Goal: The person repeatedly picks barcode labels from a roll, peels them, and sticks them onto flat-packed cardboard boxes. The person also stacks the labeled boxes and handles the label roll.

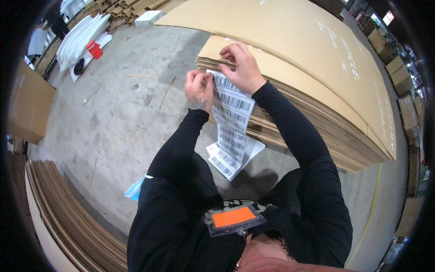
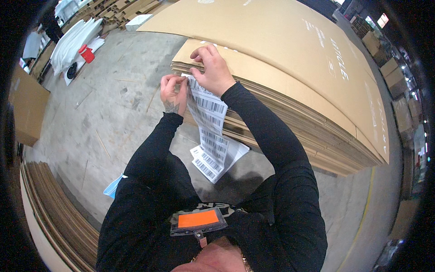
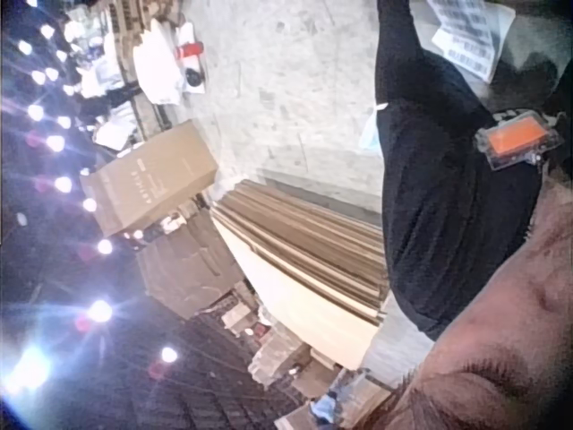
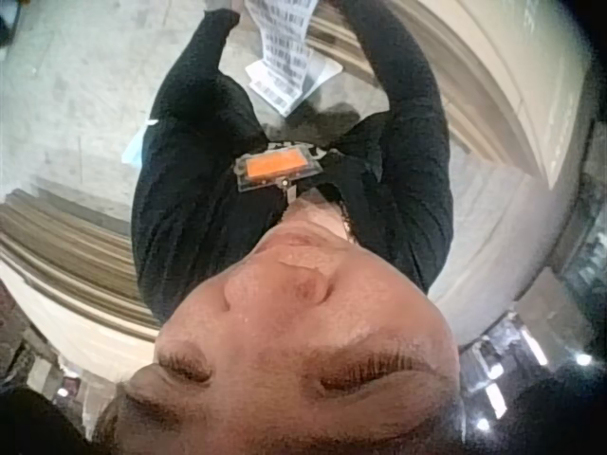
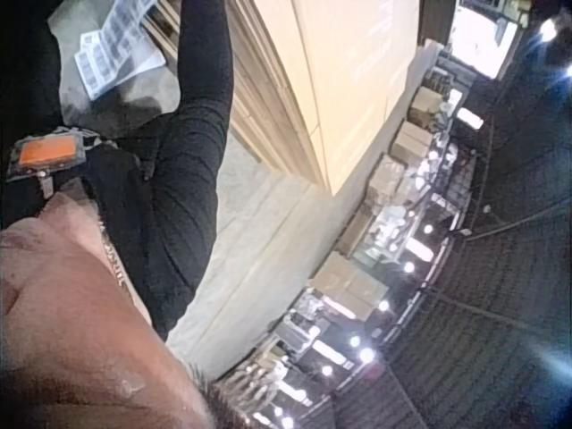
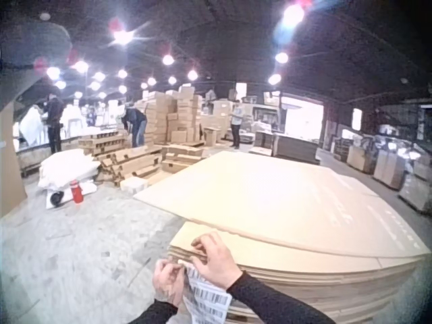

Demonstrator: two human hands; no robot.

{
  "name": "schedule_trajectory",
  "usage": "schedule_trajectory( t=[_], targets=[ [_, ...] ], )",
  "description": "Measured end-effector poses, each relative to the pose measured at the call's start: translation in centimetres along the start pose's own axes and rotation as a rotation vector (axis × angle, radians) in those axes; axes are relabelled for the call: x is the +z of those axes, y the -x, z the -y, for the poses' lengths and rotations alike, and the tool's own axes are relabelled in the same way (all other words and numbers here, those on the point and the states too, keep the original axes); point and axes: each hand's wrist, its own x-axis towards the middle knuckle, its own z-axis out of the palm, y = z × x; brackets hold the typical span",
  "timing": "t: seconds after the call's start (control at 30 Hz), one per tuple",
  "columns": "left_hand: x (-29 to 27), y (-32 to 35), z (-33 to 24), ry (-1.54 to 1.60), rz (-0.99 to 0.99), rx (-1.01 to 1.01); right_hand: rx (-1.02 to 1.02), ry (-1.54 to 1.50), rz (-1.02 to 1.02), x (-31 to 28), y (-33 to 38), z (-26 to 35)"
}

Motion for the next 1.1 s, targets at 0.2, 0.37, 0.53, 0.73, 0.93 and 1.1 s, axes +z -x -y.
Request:
schedule_trajectory(
  t=[0.2,0.37,0.53,0.73,0.93,1.1],
  targets=[
    [-0.6,0.3,-1.0,-0.004,-0.012,0.051,0.021,-0.074,0.011,-0.3,-0.1,-0.1],
    [-1.2,0.5,-1.9,-0.053,0.034,0.125,0.125,-0.31,0.051,-0.9,-0.4,-1.2],
    [-1.5,0.4,-2.1,-0.106,0.049,0.179,0.168,-0.45,0.065,-0.9,-0.6,-1.9],
    [-1.9,0.4,-2.6,-0.133,0.109,0.096,0.14,-0.428,0.046,-0.6,-0.3,-2.1],
    [-2.4,0.5,-3.4,-0.09,0.101,0.125,0.139,-0.436,0.041,-0.8,-0.4,-1.7],
    [-3.4,1.2,-4.8,-0.182,0.096,0.247,0.152,-0.408,0.033,-1.0,-0.2,-1.6]
  ],
)
